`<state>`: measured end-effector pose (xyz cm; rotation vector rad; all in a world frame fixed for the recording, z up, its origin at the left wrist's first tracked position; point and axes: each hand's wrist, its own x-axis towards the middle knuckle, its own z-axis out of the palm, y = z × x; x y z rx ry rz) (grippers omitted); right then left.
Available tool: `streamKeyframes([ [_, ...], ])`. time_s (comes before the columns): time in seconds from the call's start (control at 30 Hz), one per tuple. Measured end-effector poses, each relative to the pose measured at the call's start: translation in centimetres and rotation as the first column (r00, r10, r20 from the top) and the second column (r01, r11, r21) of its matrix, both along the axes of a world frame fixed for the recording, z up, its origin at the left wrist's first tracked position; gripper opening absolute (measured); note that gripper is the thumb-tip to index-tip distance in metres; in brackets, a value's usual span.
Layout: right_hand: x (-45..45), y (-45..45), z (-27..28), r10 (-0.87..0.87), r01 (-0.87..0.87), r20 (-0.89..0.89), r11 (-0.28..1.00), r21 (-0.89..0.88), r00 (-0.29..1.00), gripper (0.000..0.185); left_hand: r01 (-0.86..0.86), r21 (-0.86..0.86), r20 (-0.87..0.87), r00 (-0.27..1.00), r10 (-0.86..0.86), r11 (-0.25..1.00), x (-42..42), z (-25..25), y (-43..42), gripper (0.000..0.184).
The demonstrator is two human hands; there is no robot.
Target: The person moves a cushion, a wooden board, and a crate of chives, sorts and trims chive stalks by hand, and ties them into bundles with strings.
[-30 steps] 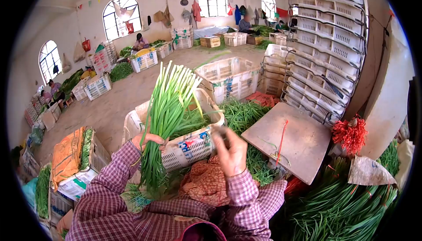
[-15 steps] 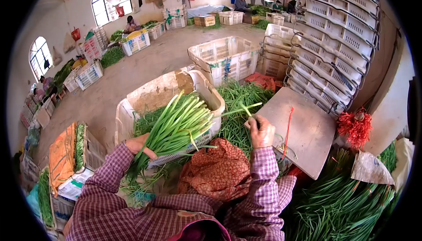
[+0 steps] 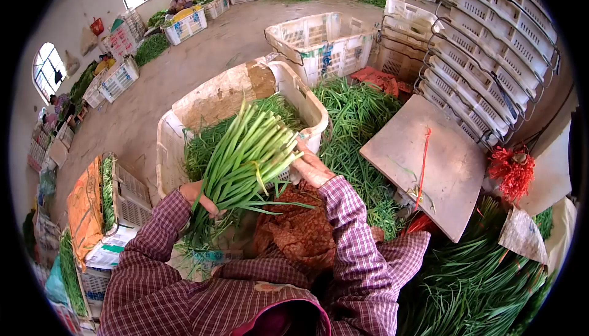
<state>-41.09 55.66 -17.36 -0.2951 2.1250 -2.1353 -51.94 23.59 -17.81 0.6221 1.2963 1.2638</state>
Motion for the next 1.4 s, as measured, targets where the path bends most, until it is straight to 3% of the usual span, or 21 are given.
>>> streamKeyframes([
  [0.1, -1.0, -1.8, -1.6, 0.169, -0.159, 0.094, 0.982, -0.103, 0.981, 0.094, 0.054, 0.117, 0.076, 0.995, -0.063, 0.992, -1.4, -1.6, -0.2, 0.053],
  [0.13, -1.1, -2.4, -1.9, 0.255, -0.255, -0.024, 0.951, -0.175, 0.967, 0.096, 0.114, 0.189, 0.046, 0.991, -0.125, 0.975, -1.9, -2.4, -0.1, 0.050],
  [0.23, -0.4, -3.5, -1.0, 0.184, -0.184, 0.201, 0.983, -0.019, 0.962, 0.066, 0.190, 0.284, 0.035, 0.977, -0.208, 0.940, -1.9, -2.0, 0.5, 0.039],
  [0.27, -0.1, -3.3, -0.2, 0.177, -0.176, 0.187, 0.984, -0.023, 0.966, 0.046, 0.151, 0.301, 0.071, 0.981, -0.180, 0.942, -1.7, -1.7, 0.6, 0.036],
  [0.3, 0.1, -3.3, -0.7, 0.068, -0.058, 0.096, 0.992, -0.110, 0.993, 0.037, 0.110, 0.318, 0.108, 0.983, -0.151, 0.942, -1.4, -1.4, 0.6, 0.033],
  [0.37, 0.6, -1.2, 0.3, -0.136, 0.137, 0.095, 0.991, 0.000, 0.986, 0.033, 0.095, 0.308, 0.075, 0.990, -0.123, 0.947, -1.1, -1.1, 0.3, 0.031],
  [0.43, 0.9, 2.3, -0.1, -0.272, 0.274, 0.030, 0.953, -0.128, 0.962, 0.033, 0.085, 0.302, 0.045, 0.994, -0.103, 0.950, -1.4, -1.3, -0.3, 0.033],
  [0.57, 2.7, 7.2, -0.5, -0.569, 0.569, 0.004, 0.821, 0.046, 0.822, 0.027, 0.116, 0.276, 0.015, 0.992, -0.125, 0.954, -1.7, -2.8, -1.9, 0.037],
  [0.6, 3.1, 7.8, -0.9, -0.622, 0.617, 0.021, 0.780, 0.102, 0.783, 0.032, 0.113, 0.275, 0.018, 0.992, -0.123, 0.955, -1.9, -3.2, -2.5, 0.037],
  [0.7, 3.3, 9.2, -4.8, -0.482, 0.568, -0.305, 0.638, 0.520, 0.821, 0.065, 0.094, 0.209, 0.040, 0.994, -0.105, 0.973, -1.8, -3.5, -3.0, 0.038],
  [0.77, 3.4, 5.7, -1.5, -0.388, 0.465, -0.287, 0.517, 0.719, 0.876, 0.081, 0.086, 0.379, 0.111, 0.984, -0.138, 0.921, -0.9, -2.6, -1.6, 0.038],
  [0.9, 0.2, -0.9, 0.9, -0.117, 0.340, -0.365, 0.689, 0.639, 0.923, 0.110, 0.095, 0.370, 0.148, 0.976, -0.159, 0.924, 0.2, -1.4, 0.1, 0.042],
  [0.93, -0.9, -2.6, 0.1, -0.103, 0.279, -0.305, 0.736, 0.617, 0.947, 0.112, 0.114, 0.421, 0.145, 0.971, -0.191, 0.900, 0.3, -1.4, 0.9, 0.044],
  [0.97, -1.5, -3.8, 2.7, 0.039, 0.016, -0.077, 0.790, 0.613, 0.996, 0.112, 0.117, 0.419, 0.143, 0.971, -0.193, 0.900, 0.4, -1.3, 1.3, 0.044],
  [1.0, -1.4, -4.8, 2.8, 0.133, -0.147, 0.064, 0.877, 0.458, 0.989, 0.106, 0.117, 0.435, 0.146, 0.969, -0.198, 0.893, 0.5, -1.2, 1.7, 0.045],
  [1.1, -1.3, -7.5, 1.2, 0.295, -0.254, -0.022, 0.856, 0.451, 0.955, 0.096, 0.064, 0.425, 0.163, 0.976, -0.146, 0.903, 0.3, -1.4, 1.1, 0.046],
  [1.13, -0.7, -7.6, 1.3, 0.337, -0.360, 0.125, 0.880, 0.309, 0.933, 0.088, 0.034, 0.425, 0.148, 0.983, -0.107, 0.904, -0.1, -2.0, 0.7, 0.051],
  [1.2, 0.9, -7.9, 1.2, 0.224, -0.234, 0.071, 0.939, 0.253, 0.972, 0.065, -0.001, 0.459, 0.123, 0.990, -0.063, 0.888, -0.6, -2.9, 0.3, 0.054],
  [1.27, 0.4, -7.3, -2.4, 0.091, -0.018, -0.163, 0.915, 0.404, 0.982, 0.037, -0.031, 0.394, 0.117, 0.993, -0.017, 0.919, -0.2, -2.0, 0.4, 0.045],
  [1.33, 1.2, -5.7, -2.1, 0.040, 0.078, -0.317, 0.934, 0.350, 0.947, 0.024, -0.095, 0.314, 0.065, 0.995, 0.078, 0.945, 0.2, -1.8, 0.4, 0.038],
  [1.4, 1.7, -2.8, -1.4, 0.035, 0.130, -0.288, 0.836, 0.532, 0.957, 0.023, -0.079, 0.310, 0.082, 0.995, 0.056, 0.947, -0.8, -3.5, -0.4, 0.038],
])
